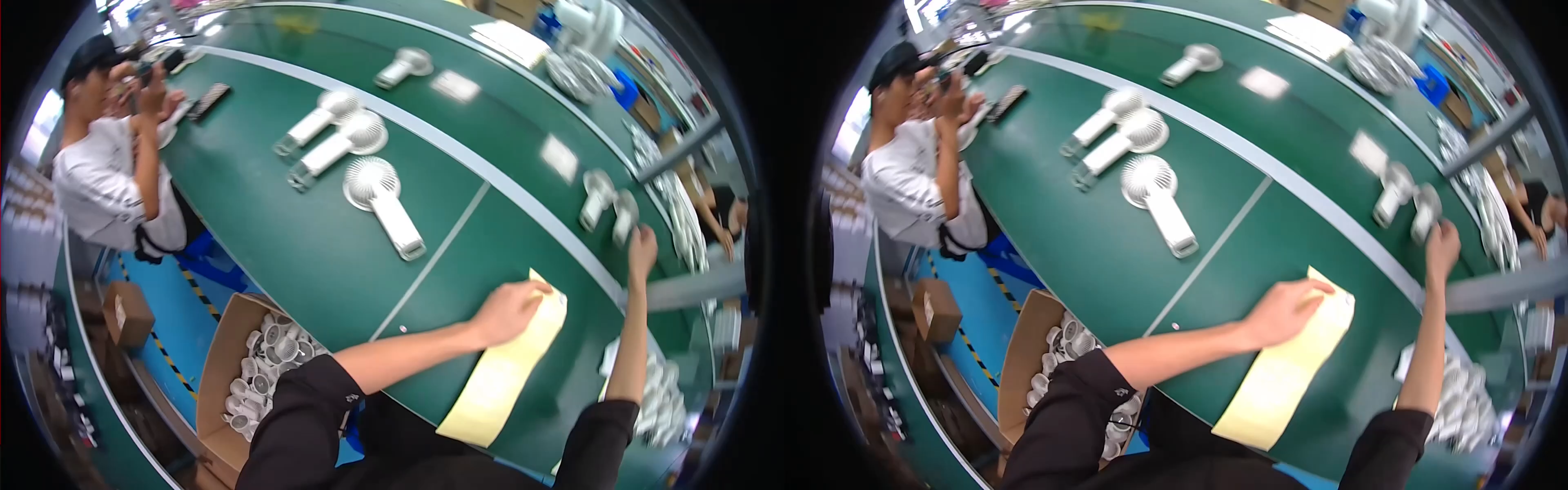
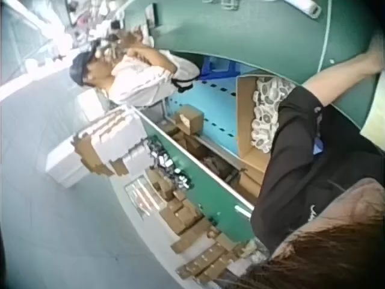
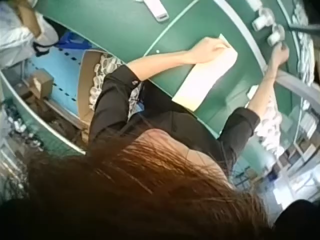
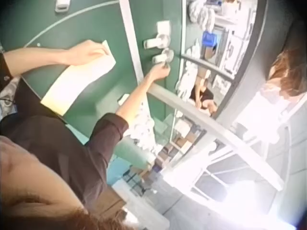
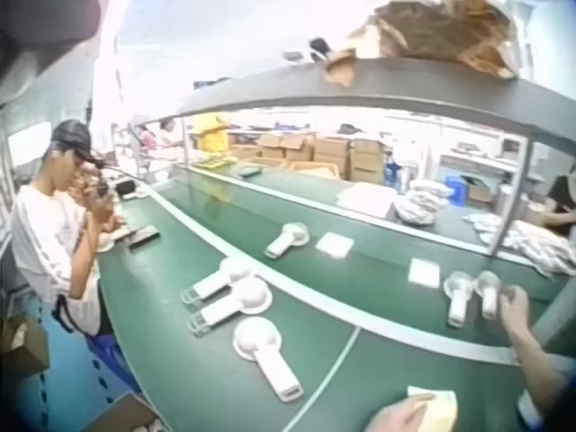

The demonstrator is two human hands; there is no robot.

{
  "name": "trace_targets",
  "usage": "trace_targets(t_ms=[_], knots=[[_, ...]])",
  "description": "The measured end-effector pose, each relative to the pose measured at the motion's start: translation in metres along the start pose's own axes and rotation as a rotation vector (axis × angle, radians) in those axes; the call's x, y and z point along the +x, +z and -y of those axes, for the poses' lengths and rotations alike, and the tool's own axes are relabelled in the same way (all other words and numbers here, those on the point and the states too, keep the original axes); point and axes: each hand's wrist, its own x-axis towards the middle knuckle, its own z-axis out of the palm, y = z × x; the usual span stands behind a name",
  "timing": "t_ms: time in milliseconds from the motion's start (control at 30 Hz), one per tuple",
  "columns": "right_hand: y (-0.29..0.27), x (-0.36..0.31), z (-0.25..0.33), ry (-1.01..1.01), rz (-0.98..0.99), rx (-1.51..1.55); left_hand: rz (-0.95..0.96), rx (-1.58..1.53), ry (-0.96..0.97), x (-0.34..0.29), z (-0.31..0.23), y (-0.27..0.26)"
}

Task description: Apply adhesive labels to portable handheld fans at an assembly line station.

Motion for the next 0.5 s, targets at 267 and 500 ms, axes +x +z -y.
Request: trace_targets(t_ms=[267, 500], knots=[[0.048, -0.006, 0.083, 0.236, 0.389, -0.094, 0.097, 0.005, -0.088, 0.008, -0.012, -0.001], [0.051, -0.014, 0.067, 0.418, 0.257, 0.095, 0.121, 0.053, -0.078, 0.003, -0.008, 0.006]])
